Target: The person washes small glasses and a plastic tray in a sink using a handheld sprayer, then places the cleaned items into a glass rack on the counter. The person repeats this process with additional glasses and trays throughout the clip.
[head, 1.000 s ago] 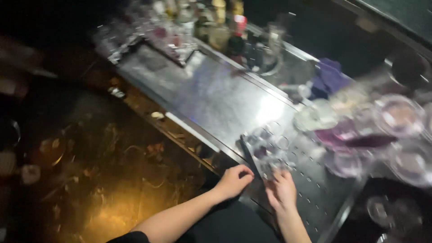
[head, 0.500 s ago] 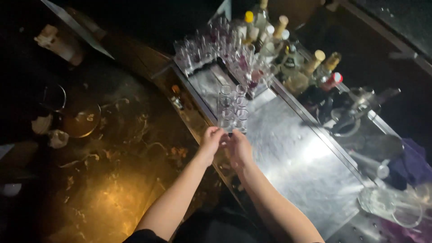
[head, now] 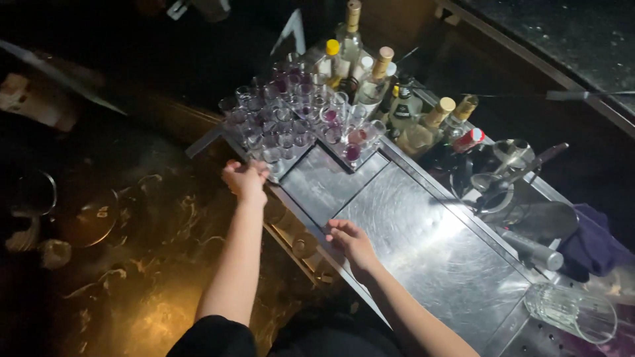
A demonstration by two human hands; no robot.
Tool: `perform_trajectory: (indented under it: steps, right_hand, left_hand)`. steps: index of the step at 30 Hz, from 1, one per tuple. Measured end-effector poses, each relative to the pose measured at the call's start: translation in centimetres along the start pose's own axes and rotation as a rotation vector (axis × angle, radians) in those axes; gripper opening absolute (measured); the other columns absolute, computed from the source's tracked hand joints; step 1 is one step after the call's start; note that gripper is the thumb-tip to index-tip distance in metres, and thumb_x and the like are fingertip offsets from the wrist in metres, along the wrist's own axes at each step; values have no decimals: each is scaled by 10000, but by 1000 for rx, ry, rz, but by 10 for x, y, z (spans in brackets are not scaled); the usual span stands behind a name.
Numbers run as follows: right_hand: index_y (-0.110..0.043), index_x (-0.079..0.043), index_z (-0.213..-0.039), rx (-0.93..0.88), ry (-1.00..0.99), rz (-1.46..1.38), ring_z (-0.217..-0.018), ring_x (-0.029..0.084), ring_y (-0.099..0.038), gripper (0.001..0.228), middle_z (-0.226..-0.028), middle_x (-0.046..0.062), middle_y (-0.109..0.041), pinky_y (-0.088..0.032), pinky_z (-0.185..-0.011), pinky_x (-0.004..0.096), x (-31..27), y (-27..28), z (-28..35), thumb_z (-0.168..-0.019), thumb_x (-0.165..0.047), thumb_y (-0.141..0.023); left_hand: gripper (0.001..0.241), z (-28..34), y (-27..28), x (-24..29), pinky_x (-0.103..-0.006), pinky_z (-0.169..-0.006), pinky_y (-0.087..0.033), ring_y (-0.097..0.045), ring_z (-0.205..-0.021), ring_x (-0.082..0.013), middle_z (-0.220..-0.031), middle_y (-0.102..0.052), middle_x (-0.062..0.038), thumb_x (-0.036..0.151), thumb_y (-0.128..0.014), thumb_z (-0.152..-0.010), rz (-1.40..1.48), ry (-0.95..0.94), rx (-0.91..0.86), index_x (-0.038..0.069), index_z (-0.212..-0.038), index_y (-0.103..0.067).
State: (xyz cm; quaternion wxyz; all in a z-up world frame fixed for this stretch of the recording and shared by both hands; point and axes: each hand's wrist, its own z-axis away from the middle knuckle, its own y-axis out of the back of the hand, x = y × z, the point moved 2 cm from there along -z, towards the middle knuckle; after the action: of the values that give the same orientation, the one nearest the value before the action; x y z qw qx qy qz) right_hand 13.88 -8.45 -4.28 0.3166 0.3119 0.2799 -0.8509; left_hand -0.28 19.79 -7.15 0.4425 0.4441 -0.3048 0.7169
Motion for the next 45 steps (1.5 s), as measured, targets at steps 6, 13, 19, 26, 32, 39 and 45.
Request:
perform_trajectory:
  steps: [6,13,19,26,32,39,45]
  right_hand:
    - [-691,0,-1228,-7,23,-31,-894,203,-746,307,-1076,143,-743,-576,-738,263,-17,22,56,-925,-50,-692]
    - [-684,60,-1162,191,40,-138,-876,251,-696,278,-1163,216,-748,-544,-945,376,-13,88,154,-927,-87,-663]
    - [-672,57,-1109,608,233,-319,-886,296,-729,198,-1081,252,-754,-550,-764,342,55,224,224,-929,-5,-619]
    - [-619,-73,-1129,999,479,-674,-769,187,-638,162,-974,124,-686,-545,-826,277,77,334,327,-981,-23,-574]
    - [-606,-110,-1143,990,572,-662,-775,180,-645,192,-979,115,-686,-532,-743,259,182,450,388,-980,-28,-548]
    - [-657,-153,-1134,1412,442,-20,-942,108,-617,192,-1039,-3,-693,-495,-895,258,259,578,471,-970,-127,-752]
    - [-654,-187,-1070,1636,393,-305,-792,14,-667,236,-924,-37,-701,-479,-644,122,288,682,519,-901,-22,-649]
  left_hand:
    - [271,-14,0,11,-335,-564,-684,-744,-724,-227,-1009,-549,-113,25,-655,-966,7,-84,-77,86,-1129,-447]
    - [318,74,26,36,-365,-887,-523,-654,-1013,-259,-1145,-650,-161,140,-659,-899,-103,-394,-50,18,-1161,-526]
    - [213,325,48,-18,-283,-865,-465,-547,-943,-173,-1096,-551,-68,117,-569,-957,-94,-565,-663,90,-1159,-511]
    - [172,550,108,-98,-371,-975,-525,-678,-1073,-267,-1097,-711,-120,84,-602,-918,-340,-532,-1819,62,-1064,-692]
    - [200,636,140,-160,-307,-859,-555,-706,-990,-189,-1065,-739,-46,144,-633,-925,-618,-461,-1904,102,-1100,-718]
    - [202,695,150,-185,-326,-862,-551,-692,-1008,-212,-1137,-740,-38,139,-627,-939,-700,-576,-1979,125,-1119,-719]
    - [234,726,132,-192,-323,-898,-545,-663,-1102,-193,-1184,-721,-28,152,-634,-935,-777,-456,-2004,126,-1158,-700]
